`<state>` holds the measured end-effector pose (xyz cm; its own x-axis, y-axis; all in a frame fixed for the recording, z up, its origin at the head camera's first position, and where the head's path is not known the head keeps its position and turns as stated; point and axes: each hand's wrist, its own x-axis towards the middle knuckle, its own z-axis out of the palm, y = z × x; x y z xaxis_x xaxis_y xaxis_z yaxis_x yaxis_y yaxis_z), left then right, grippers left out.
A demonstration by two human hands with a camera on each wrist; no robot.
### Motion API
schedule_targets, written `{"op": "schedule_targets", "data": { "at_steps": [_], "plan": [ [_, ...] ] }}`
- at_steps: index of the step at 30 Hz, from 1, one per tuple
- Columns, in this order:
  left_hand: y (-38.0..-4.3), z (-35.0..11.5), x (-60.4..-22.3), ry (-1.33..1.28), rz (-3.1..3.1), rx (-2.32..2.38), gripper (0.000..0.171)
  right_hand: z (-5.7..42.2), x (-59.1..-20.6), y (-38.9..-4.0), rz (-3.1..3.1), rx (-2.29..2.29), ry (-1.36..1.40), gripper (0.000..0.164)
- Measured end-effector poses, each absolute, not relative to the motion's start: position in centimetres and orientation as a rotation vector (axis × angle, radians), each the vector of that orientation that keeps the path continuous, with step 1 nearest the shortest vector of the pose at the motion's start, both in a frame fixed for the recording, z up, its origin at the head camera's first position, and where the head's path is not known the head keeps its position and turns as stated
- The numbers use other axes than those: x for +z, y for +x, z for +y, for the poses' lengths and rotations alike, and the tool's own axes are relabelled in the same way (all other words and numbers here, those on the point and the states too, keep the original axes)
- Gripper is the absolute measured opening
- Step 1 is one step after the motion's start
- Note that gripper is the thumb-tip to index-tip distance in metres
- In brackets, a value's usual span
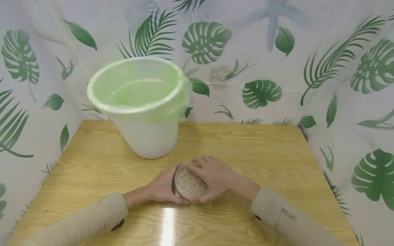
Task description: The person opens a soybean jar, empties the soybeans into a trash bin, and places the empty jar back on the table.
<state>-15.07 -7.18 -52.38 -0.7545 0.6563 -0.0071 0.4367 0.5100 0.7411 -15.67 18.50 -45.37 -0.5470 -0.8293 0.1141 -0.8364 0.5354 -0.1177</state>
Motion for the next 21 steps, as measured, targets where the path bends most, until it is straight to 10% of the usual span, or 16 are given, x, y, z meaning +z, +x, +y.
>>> {"op": "schedule_targets", "data": {
  "at_steps": [21],
  "plan": [
    [-15.0,-7.2,-52.1,0.906,2.444,1.115,0.117,18.2,-46.8,-12.7,-2.783,0.299,1.037,0.106]
  ]
}}
